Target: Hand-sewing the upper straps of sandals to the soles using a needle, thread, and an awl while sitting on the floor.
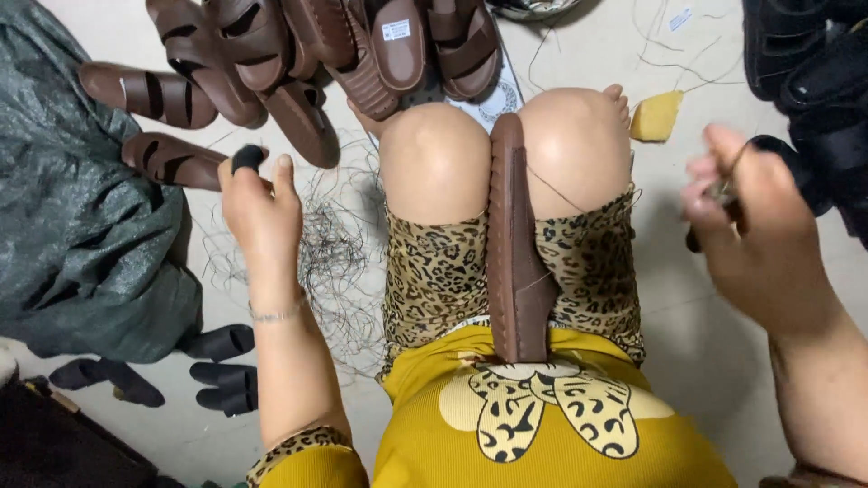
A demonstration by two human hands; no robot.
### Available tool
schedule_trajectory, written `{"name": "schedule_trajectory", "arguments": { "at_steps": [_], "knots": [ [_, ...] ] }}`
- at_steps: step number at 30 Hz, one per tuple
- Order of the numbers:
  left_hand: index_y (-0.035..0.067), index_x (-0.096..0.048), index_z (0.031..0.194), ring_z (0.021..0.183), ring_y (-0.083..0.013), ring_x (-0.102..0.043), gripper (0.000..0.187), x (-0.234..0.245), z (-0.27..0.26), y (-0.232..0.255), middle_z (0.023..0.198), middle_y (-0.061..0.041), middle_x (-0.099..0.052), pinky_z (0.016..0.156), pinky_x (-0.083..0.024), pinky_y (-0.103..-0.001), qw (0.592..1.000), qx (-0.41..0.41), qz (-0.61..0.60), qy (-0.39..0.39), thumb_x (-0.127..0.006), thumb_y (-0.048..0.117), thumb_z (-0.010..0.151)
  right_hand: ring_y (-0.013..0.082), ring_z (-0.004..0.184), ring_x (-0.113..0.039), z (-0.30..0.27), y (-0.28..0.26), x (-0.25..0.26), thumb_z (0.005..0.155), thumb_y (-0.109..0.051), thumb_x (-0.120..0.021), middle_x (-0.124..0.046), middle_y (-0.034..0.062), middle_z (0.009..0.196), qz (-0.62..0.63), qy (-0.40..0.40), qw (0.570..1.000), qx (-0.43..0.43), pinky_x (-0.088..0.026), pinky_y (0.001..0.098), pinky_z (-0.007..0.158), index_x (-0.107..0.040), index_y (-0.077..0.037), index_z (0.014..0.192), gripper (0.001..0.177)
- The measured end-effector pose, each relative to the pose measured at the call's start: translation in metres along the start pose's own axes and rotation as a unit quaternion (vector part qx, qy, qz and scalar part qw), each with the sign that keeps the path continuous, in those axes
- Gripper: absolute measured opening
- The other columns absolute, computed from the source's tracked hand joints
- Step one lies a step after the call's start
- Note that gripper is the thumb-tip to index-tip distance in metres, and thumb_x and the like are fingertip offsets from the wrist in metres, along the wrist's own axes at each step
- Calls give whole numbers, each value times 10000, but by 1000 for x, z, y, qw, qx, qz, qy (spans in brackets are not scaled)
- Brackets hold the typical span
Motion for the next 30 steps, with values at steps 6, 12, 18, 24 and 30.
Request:
{"name": "schedule_trajectory", "arguments": {
  "at_steps": [6, 12, 18, 24, 30],
  "knots": [
    [135, -547, 1280, 874, -103, -653, 531, 16, -102, 124, 1211, -59, -671, 819, -560, -257, 883, -125, -423, -160, -823, 213, 833, 244, 652, -478, -18, -70, -46, 888, -655, -555, -529, 116, 711, -115, -290, 856, -412, -344, 385, 686, -694, -19, 744, 667],
    [125, -41, 1626, 903, -225, -728, 1124, -15, -133, 143, 1752, -149, -70, 442, -472, -279, 852, -354, -185, -339, -812, 474, 886, 200, 593, -561, -36, -18, -61, 980, -239, -529, -515, 5, 798, -317, -294, 881, 192, -389, 372, 442, -315, -570, 1533, 679],
    [120, -61, 1634, 1078, -226, -747, 1098, -22, -134, 140, 1746, -126, -115, 482, -534, -292, 854, -370, -176, -320, -761, 536, 899, 228, 533, -547, -38, -30, -61, 862, -186, -605, -495, 31, 765, -346, -288, 870, 203, -398, 397, 416, -340, -558, 1523, 803],
    [75, -147, 1630, 1144, -265, -770, 1035, -31, -140, 140, 1720, -159, -238, 480, -502, -274, 874, -401, -137, -237, -700, 605, 933, 325, 474, -610, -42, -53, -66, 778, -120, -611, -551, 63, 826, -476, -316, 807, 149, -519, 488, 396, -365, -458, 1536, 866],
    [85, -63, 1646, 1479, -363, -542, 1115, -44, -136, 130, 1726, -191, -170, 727, -653, -395, 861, -413, -192, -226, -738, 568, 901, 298, 491, -639, -14, -64, -89, 978, -340, -543, -587, 15, 797, -395, -283, 844, 228, -452, 472, 343, -539, -257, 1269, 303]
  ]
}}
Point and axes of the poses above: each hand's wrist, its own z-axis towards the middle knuckle, its own x-axis out of the back of the hand, y = z × x, the point moved 4 cm from there along z, towards the middle knuckle
